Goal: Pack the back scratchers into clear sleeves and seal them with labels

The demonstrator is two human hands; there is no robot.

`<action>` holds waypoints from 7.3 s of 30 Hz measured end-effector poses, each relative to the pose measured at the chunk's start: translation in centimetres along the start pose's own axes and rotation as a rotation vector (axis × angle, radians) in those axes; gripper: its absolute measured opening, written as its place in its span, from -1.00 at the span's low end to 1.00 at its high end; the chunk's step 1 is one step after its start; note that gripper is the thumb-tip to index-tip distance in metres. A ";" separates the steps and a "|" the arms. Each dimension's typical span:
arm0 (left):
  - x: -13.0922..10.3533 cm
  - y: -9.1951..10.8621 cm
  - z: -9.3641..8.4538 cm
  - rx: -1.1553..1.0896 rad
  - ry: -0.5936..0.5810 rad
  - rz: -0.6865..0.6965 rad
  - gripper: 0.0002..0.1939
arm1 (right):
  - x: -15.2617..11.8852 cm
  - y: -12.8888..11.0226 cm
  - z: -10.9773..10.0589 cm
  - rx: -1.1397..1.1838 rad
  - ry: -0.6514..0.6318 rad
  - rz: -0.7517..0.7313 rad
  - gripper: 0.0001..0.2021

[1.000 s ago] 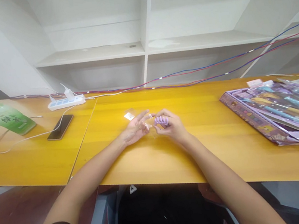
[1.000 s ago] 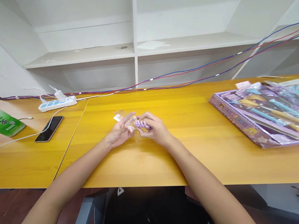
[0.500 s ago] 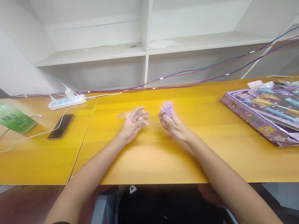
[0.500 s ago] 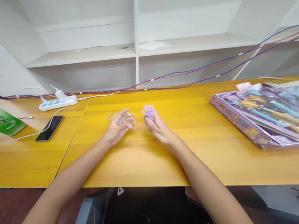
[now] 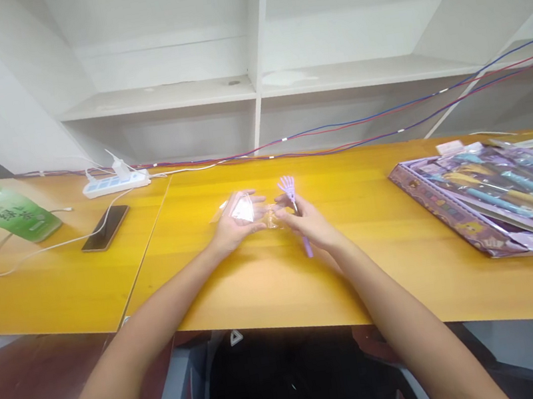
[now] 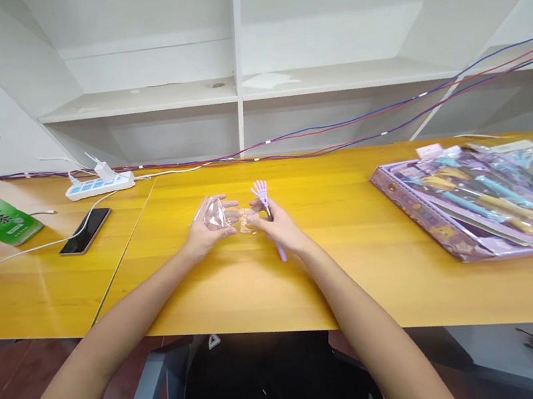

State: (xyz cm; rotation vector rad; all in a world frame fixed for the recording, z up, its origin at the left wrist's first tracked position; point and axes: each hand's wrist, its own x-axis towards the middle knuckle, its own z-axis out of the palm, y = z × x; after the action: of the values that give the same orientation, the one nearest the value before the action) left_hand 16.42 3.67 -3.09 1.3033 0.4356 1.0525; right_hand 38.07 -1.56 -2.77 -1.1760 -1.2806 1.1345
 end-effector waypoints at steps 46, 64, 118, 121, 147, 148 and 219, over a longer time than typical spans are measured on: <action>-0.3 1.2 -1.2 0.315 -0.231 -0.013 -0.31 | -0.5 -0.4 0.5 0.183 -0.170 0.227 -0.49; -0.6 1.8 -0.7 0.368 -0.205 -0.048 -0.26 | 0.1 1.1 1.0 0.293 -0.108 0.220 -0.40; -0.1 0.9 -1.5 0.473 0.137 0.031 -0.36 | 0.2 -1.4 -5.3 -0.210 -0.041 -0.098 -0.56; -0.2 0.8 -1.5 0.452 0.130 0.006 -0.37 | 0.2 -1.5 -5.4 -0.203 -0.033 -0.120 -0.58; -0.4 0.9 -0.8 0.357 0.078 -0.044 -0.37 | 0.2 -1.2 -6.2 -0.320 -0.027 -0.122 -0.55; -0.5 0.9 -0.7 0.363 0.081 -0.048 -0.37 | 0.1 -1.2 -6.1 -0.320 -0.033 -0.122 -0.55; -0.5 -2.3 0.1 0.279 0.229 -0.154 -0.69 | 0.3 0.7 -1.5 -0.336 -0.015 -0.340 -0.62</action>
State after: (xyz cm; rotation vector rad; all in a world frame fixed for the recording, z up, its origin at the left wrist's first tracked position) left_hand 17.13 3.43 -5.28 1.3725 0.8679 1.0402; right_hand 39.56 -1.23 -3.34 -1.1318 -1.6549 0.6982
